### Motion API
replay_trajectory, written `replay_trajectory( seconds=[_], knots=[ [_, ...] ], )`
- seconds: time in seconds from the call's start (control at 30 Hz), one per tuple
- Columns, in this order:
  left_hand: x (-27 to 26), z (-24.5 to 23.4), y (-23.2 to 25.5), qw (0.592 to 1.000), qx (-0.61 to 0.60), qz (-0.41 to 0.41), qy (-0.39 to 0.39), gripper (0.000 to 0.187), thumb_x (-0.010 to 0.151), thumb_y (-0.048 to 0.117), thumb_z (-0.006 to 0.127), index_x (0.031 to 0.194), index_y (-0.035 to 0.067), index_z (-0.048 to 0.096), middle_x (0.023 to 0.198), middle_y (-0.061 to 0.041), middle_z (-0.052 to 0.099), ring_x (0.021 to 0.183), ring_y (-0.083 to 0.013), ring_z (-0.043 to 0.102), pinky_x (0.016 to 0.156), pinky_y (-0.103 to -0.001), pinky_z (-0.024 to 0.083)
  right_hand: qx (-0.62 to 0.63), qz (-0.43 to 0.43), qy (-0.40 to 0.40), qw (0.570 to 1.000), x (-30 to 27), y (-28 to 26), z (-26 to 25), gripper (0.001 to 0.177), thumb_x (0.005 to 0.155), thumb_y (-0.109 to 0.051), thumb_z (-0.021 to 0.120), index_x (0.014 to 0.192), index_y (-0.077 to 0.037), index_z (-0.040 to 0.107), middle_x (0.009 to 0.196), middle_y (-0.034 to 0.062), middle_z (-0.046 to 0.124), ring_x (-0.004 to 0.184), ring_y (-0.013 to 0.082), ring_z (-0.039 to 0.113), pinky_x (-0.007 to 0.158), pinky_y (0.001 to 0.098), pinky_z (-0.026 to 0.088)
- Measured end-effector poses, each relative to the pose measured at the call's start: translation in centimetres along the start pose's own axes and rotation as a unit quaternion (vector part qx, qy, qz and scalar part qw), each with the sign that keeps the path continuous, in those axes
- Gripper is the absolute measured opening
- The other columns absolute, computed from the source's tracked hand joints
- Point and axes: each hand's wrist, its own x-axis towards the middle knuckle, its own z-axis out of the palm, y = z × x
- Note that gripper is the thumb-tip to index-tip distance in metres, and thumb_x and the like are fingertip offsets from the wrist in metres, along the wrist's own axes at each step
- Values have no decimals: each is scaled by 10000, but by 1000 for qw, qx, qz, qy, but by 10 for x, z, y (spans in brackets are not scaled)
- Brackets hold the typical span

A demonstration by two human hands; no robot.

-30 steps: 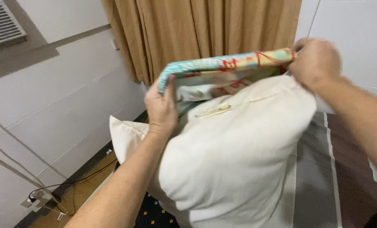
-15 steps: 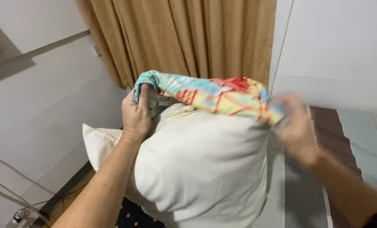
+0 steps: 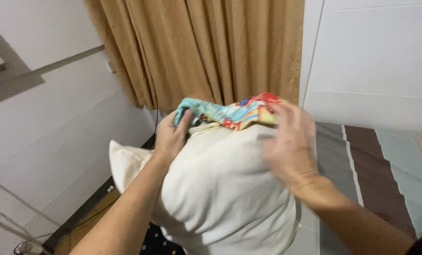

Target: The person picks up a white pillow and a colorful pillowcase. They attempt to insert the pillow into the pillowcase by hand, repeatedly adjusting and pulling the fabric over the pillow. The task continues without a clear final state shown.

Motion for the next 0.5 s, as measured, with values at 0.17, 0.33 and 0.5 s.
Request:
replay_trajectory(
  seconds=[0.17,0.33,0.5],
  knots=[
    [3,16,14,988,-114,89,-58,286,986,278,661,1171,64,706,994,-17,765,879,-88,661,803,-279,552,186,-208,-111,954,9,-71,13,642,841,-370,718,1348,-22,532,1347,207,562,1321,388,502,1156,494,354],
    [-6,-22,26,980,-64,90,-163,349,891,81,665,1240,79,656,1076,-53,750,961,-112,685,881,-295,556,101,-212,-216,948,19,-73,19,932,725,-580,810,1376,20,516,1305,222,589,1206,400,527,1024,539,350],
    [-23,-77,36,960,218,126,-124,379,766,-20,695,1140,45,691,1088,-192,741,1014,-341,699,883,-406,535,21,-64,-277,959,18,-54,21,370,880,-492,717,1086,-184,729,978,118,742,981,315,683,866,451,518]
  ],
)
